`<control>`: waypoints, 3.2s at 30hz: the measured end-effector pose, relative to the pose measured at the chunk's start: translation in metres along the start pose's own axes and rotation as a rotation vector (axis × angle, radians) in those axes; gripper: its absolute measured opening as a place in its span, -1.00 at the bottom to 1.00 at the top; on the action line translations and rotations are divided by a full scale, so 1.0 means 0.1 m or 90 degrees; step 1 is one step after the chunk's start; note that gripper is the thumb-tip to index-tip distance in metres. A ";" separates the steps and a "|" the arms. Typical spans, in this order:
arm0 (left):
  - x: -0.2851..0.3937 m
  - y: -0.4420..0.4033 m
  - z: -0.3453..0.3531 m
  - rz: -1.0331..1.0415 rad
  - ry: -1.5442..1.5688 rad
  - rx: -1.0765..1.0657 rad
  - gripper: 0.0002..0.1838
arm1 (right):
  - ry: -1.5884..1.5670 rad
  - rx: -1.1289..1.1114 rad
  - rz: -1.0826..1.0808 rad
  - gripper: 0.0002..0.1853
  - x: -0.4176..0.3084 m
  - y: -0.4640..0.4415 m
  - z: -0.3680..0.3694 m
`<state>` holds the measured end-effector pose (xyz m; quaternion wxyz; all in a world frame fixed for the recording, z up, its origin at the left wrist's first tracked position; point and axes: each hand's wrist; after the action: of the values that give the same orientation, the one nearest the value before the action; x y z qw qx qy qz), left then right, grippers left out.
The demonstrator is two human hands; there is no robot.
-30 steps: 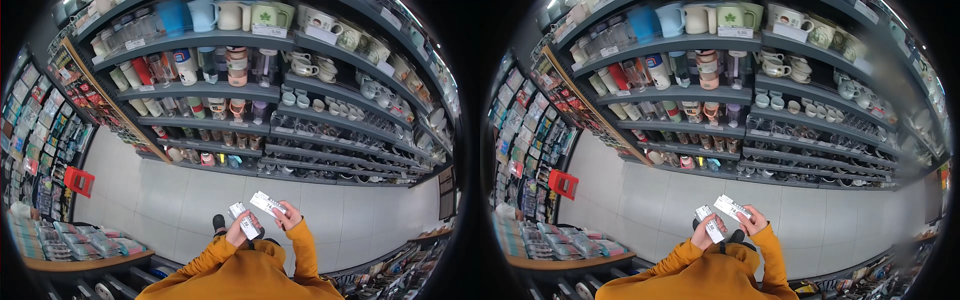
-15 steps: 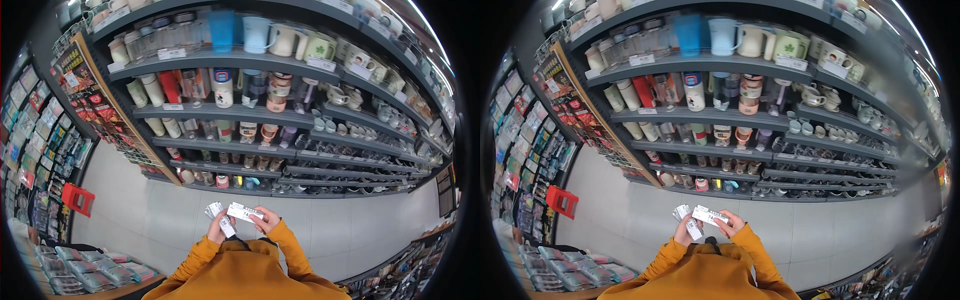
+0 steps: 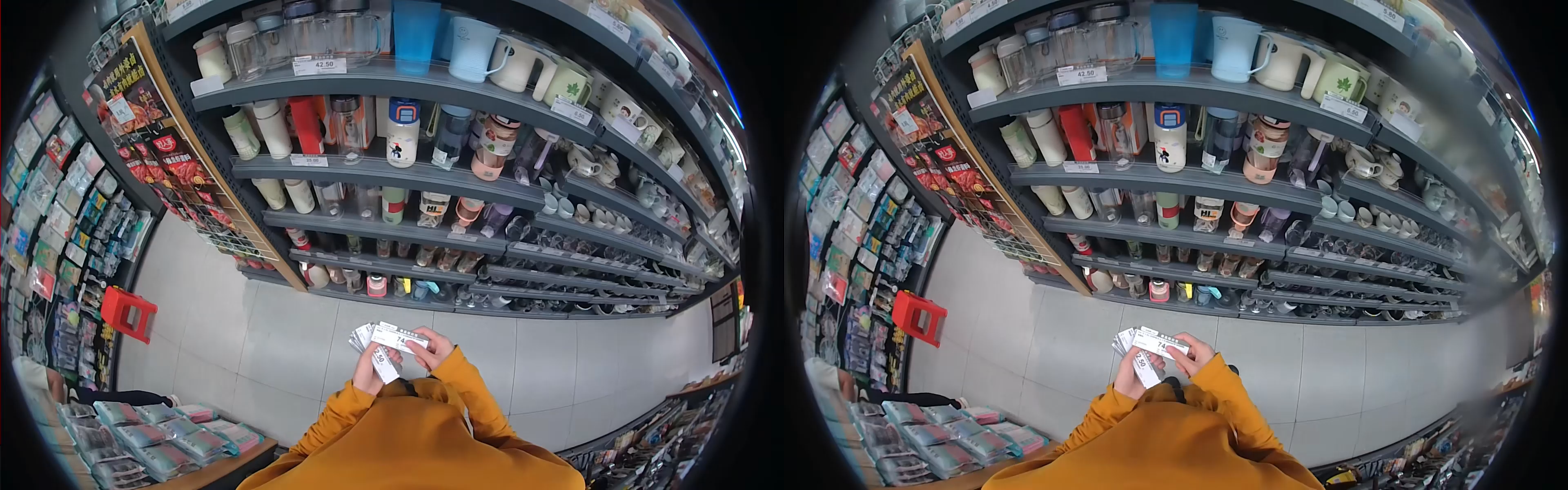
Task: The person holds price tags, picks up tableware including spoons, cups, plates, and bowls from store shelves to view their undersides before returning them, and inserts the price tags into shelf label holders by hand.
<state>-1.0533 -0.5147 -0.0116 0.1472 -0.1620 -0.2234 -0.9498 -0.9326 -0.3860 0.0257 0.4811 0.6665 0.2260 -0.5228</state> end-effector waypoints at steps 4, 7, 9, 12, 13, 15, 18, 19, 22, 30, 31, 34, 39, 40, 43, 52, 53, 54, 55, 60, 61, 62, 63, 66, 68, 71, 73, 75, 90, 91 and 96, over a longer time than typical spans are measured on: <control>0.09 0.01 -0.05 0.027 0.036 0.025 -0.69 | -0.019 -0.023 -0.009 -0.77 0.06 -0.13 0.09; 0.20 -0.01 -0.11 0.016 0.043 0.024 -0.67 | -0.011 -0.018 0.003 -0.76 0.01 -0.13 0.09; 0.27 -0.01 -0.11 0.003 0.043 0.016 -0.66 | -0.014 -0.015 0.007 -0.75 0.01 -0.13 0.09; 0.35 -0.02 -0.02 -0.010 0.011 0.022 -0.69 | -0.002 -0.004 0.023 -0.75 -0.05 -0.11 0.08; 0.34 -0.04 -0.01 -0.012 -0.013 0.028 -0.72 | -0.011 -0.007 0.018 -0.76 -0.04 -0.11 0.07; 0.33 -0.08 0.02 -0.013 -0.046 0.025 -0.76 | -0.028 -0.014 0.007 -0.76 0.00 -0.14 0.06; 0.30 -0.12 0.11 -0.009 -0.069 0.026 -0.82 | -0.051 0.013 0.000 -0.79 0.03 -0.16 0.03; 0.30 -0.11 0.19 -0.005 -0.076 0.040 -0.83 | -0.059 0.030 -0.010 -0.80 0.03 -0.17 0.02; 0.26 -0.14 0.26 0.010 -0.080 0.069 -0.84 | -0.091 0.081 -0.039 -0.81 0.00 -0.19 -0.02; 0.32 -0.12 0.35 0.016 -0.112 0.072 -0.85 | -0.210 0.122 -0.045 -0.81 -0.03 -0.24 -0.05; 0.33 -0.12 0.35 0.015 -0.099 0.074 -0.85 | -0.209 0.124 -0.053 -0.81 -0.02 -0.24 -0.05; 0.34 -0.14 0.43 0.012 -0.054 0.072 -0.86 | -0.196 0.154 -0.064 -0.81 -0.11 -0.23 -0.03; 0.40 -0.24 0.73 0.068 -0.036 -0.014 -0.87 | -0.218 0.249 -0.116 -0.84 -0.37 -0.16 -0.15; 0.42 -0.25 0.77 0.067 -0.050 -0.024 -0.87 | -0.227 0.244 -0.148 -0.85 -0.41 -0.16 -0.17; 0.45 -0.28 0.89 0.065 -0.087 -0.053 -0.85 | -0.253 0.224 -0.184 -0.87 -0.48 -0.11 -0.20; 0.43 -0.32 0.96 0.053 -0.033 -0.107 -0.86 | -0.288 0.235 -0.192 -0.84 -0.51 -0.05 -0.16; 0.43 -0.32 0.96 0.053 -0.031 -0.110 -0.86 | -0.291 0.234 -0.187 -0.83 -0.51 -0.04 -0.16; 0.43 -0.32 0.96 0.054 -0.028 -0.114 -0.87 | -0.294 0.233 -0.183 -0.83 -0.51 -0.04 -0.16; 0.43 -0.32 0.96 0.053 -0.026 -0.113 -0.87 | -0.290 0.233 -0.188 -0.83 -0.51 -0.05 -0.17; 0.46 -0.30 1.01 0.047 -0.031 -0.091 -0.86 | -0.283 0.235 -0.188 -0.84 -0.47 -0.09 -0.16; 0.47 -0.30 1.02 0.045 -0.038 -0.082 -0.84 | -0.279 0.232 -0.185 -0.84 -0.47 -0.10 -0.16; 0.47 -0.30 1.03 0.044 -0.045 -0.074 -0.81 | -0.274 0.228 -0.182 -0.85 -0.47 -0.10 -0.16; 0.47 -0.30 1.04 0.042 -0.052 -0.066 -0.78 | -0.269 0.225 -0.180 -0.85 -0.47 -0.10 -0.16; 0.48 -0.32 1.00 0.038 -0.049 -0.059 -0.74 | -0.255 0.224 -0.172 -0.86 -0.51 -0.10 -0.15; 0.49 -0.33 0.99 0.033 -0.050 -0.050 -0.72 | -0.257 0.219 -0.171 -0.86 -0.51 -0.11 -0.15; 0.48 -0.33 1.01 0.031 -0.044 -0.032 -0.73 | -0.253 0.218 -0.166 -0.86 -0.50 -0.13 -0.15; 0.48 -0.33 1.02 0.032 -0.041 -0.020 -0.76 | -0.250 0.220 -0.159 -0.86 -0.49 -0.13 -0.15; 0.48 -0.34 1.01 0.033 -0.043 -0.008 -0.78 | -0.245 0.227 -0.154 -0.85 -0.50 -0.13 -0.14; 0.47 -0.33 0.74 0.008 -0.013 -0.039 -0.79 | 0.092 0.301 -0.315 -0.75 -0.38 -0.24 -0.12; 0.47 -0.34 0.71 0.006 -0.014 -0.029 -0.80 | 0.064 0.277 -0.283 -0.76 -0.40 -0.24 -0.13; 0.42 -0.36 0.61 0.004 -0.028 -0.005 -0.84 | 0.188 0.189 -0.236 -0.79 -0.37 -0.32 -0.34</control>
<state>-1.0896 -0.4637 0.0425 0.1447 -0.1840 -0.2226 -0.9464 -0.9548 -0.3348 0.0467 0.2362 0.7460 0.3328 -0.5262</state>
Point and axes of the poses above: each hand's wrist, its own y-axis away from the middle knuckle, its own z-axis out of the palm, x = y × z, and after that the axes turned 5 degrees about z, right-handed
